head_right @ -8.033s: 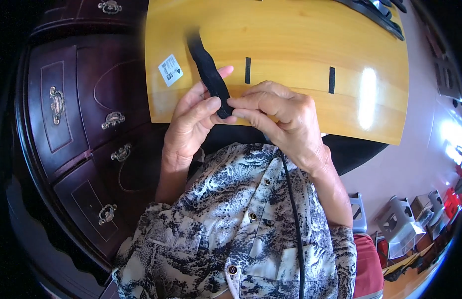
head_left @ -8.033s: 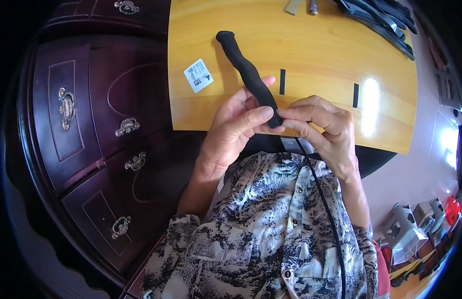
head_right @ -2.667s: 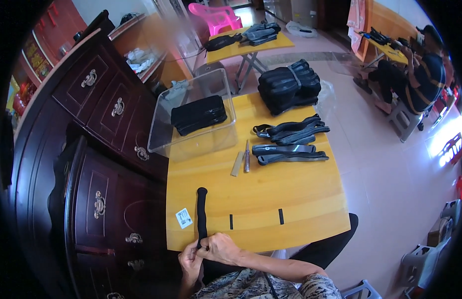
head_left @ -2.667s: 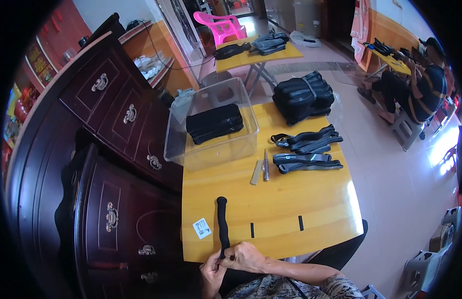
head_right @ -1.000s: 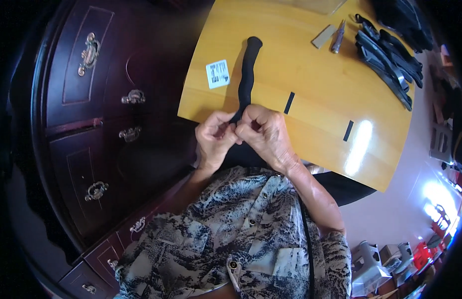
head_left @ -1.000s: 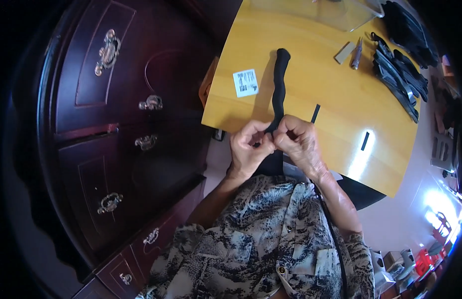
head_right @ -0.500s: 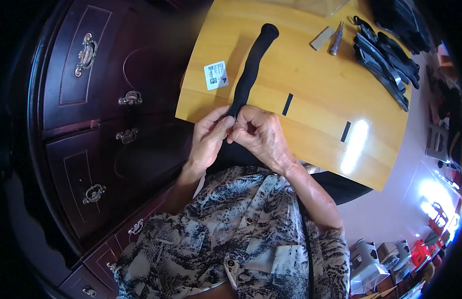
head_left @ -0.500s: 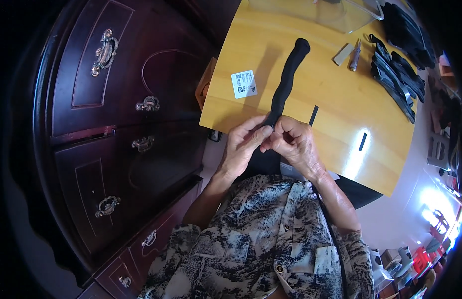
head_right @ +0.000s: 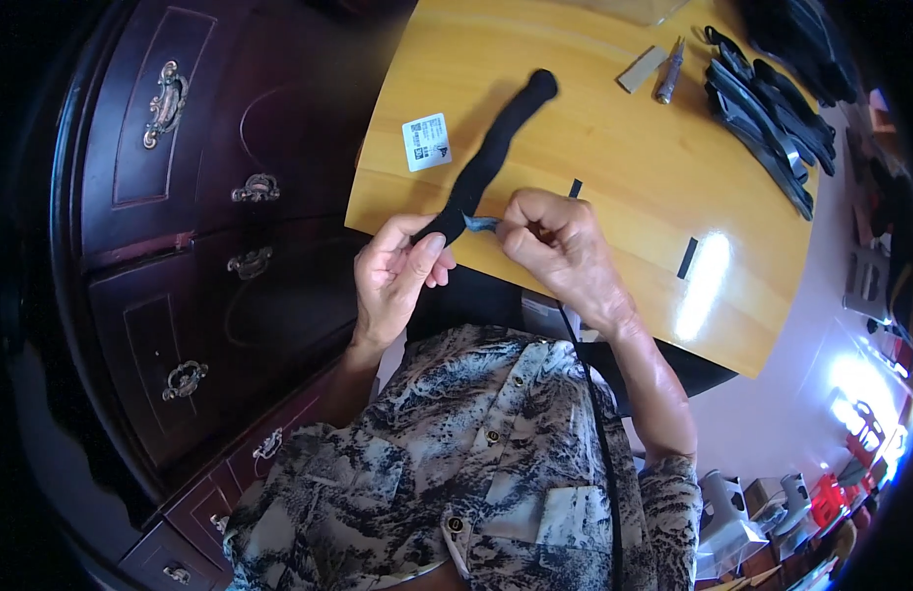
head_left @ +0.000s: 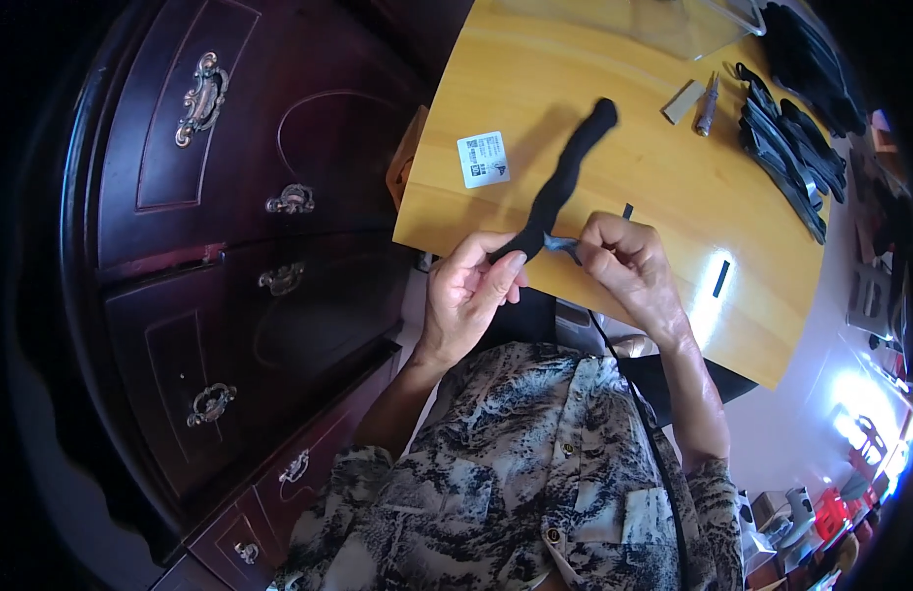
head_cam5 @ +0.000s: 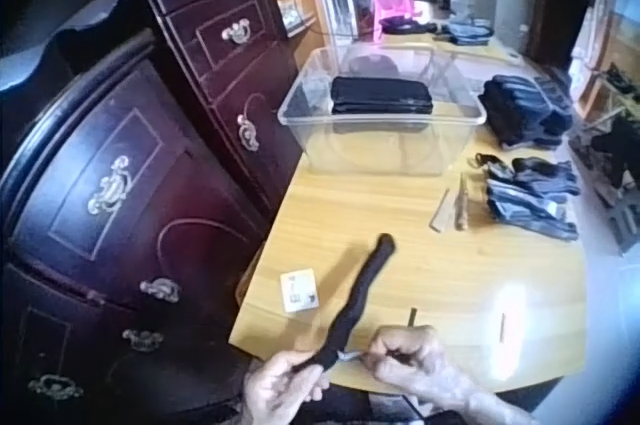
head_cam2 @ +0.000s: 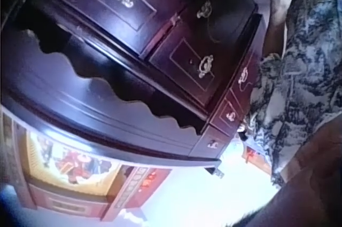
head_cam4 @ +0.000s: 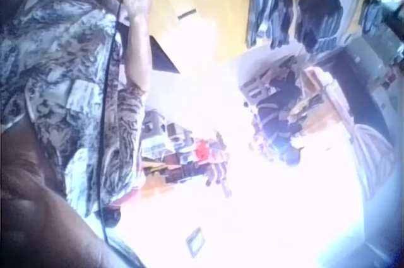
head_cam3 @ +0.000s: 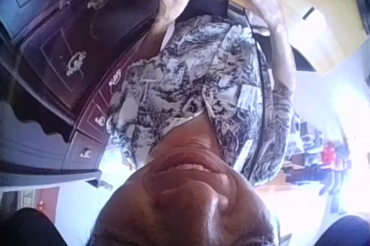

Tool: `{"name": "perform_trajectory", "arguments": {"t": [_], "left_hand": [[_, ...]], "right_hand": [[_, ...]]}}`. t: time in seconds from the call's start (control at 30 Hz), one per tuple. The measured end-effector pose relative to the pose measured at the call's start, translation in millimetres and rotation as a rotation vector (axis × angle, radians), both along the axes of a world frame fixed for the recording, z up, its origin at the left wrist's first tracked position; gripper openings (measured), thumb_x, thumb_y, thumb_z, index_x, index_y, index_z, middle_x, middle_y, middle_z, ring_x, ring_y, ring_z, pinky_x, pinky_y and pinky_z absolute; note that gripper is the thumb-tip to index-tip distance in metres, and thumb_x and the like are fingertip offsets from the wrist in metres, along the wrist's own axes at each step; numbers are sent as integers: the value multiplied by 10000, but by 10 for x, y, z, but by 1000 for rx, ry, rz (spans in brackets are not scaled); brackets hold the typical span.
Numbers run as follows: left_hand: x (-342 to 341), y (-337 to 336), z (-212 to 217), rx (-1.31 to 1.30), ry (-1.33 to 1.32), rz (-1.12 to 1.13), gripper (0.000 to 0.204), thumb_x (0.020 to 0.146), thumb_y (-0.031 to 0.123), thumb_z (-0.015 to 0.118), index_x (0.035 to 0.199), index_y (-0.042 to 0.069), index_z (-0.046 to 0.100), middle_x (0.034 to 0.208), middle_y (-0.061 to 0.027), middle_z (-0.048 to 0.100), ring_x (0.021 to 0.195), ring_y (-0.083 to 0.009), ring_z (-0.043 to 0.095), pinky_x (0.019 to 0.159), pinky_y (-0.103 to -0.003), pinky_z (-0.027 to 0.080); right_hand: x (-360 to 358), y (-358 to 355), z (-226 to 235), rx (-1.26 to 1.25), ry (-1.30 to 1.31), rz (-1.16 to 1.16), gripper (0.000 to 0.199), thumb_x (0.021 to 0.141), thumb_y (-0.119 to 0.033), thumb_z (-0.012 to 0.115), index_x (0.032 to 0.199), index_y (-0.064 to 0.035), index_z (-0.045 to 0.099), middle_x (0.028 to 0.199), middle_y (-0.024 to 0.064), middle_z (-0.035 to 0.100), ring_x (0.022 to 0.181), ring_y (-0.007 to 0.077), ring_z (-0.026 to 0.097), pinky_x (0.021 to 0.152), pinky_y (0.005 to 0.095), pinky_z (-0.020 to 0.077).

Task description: Organizing and inspecting black silicone storage straps by counting and placing them into containers.

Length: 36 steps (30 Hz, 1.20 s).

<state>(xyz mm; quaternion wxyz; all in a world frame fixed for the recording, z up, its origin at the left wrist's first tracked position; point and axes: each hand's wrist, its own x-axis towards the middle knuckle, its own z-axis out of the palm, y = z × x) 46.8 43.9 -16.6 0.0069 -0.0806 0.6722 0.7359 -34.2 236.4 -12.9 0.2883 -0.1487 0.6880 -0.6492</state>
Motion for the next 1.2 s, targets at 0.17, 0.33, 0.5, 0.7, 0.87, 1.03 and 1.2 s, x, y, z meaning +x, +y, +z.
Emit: {"name": "perform_trajectory", "arguments": {"t": [0.17, 0.33, 0.5, 0.7, 0.87, 1.03, 1.2], "left_hand": [[-37, 122, 51, -61, 80, -23, 206, 914, 50, 604, 1101, -20, 555, 815, -34, 612, 668, -58, 555, 564, -198, 464], [-90, 189, 109, 166, 10, 11, 176, 915, 51, 597, 1055, -29, 525, 843, -56, 621, 680, -85, 597, 596, -212, 494], [-168, 108, 143, 373, -119, -111, 225, 948, 111, 551, 1113, -5, 452, 862, -102, 622, 693, -149, 634, 601, -248, 507], [-139, 172, 181, 367, -76, -189, 236, 985, 166, 488, 1153, 9, 437, 931, -122, 614, 762, -183, 645, 634, -278, 509], [-215, 197, 223, 771, -355, -116, 279, 910, 107, 457, 1178, 37, 489, 941, -61, 571, 775, -141, 560, 662, -263, 456], [-233, 379, 365, 658, -372, -63, 242, 940, 160, 449, 1160, 76, 504, 811, 18, 464, 633, -69, 427, 498, -203, 329], [-243, 366, 411, 465, -208, -188, 217, 974, 190, 430, 1159, 82, 468, 693, 39, 390, 518, -20, 308, 419, -174, 220]], "right_hand": [[100, -207, 124, 246, 436, -40, 467, 801, -422, 719, 818, -26, 471, 711, 96, 476, 588, 206, 503, 543, 333, 433], [208, -261, 251, 313, 516, -98, 621, 729, -576, 713, 904, -47, 438, 748, 99, 492, 649, 261, 575, 580, 374, 481], [122, -203, 245, 379, 565, 12, 560, 775, -550, 669, 928, -66, 435, 794, 98, 543, 726, 297, 611, 598, 379, 493], [90, -130, 327, 389, 760, -167, 301, 845, -302, 654, 1060, -103, 585, 892, 64, 572, 753, 262, 627, 590, 347, 507], [199, -233, 236, 162, 742, -209, 189, 796, -133, 649, 981, -104, 674, 893, 59, 567, 812, 241, 590, 649, 338, 514], [120, -242, 250, 146, 865, -236, 193, 784, -138, 633, 968, -88, 662, 883, 57, 580, 824, 246, 565, 663, 339, 493], [-88, -346, 431, 222, 858, -438, 111, 835, -172, 641, 810, -74, 594, 742, 91, 521, 693, 287, 559, 572, 384, 446]]}}
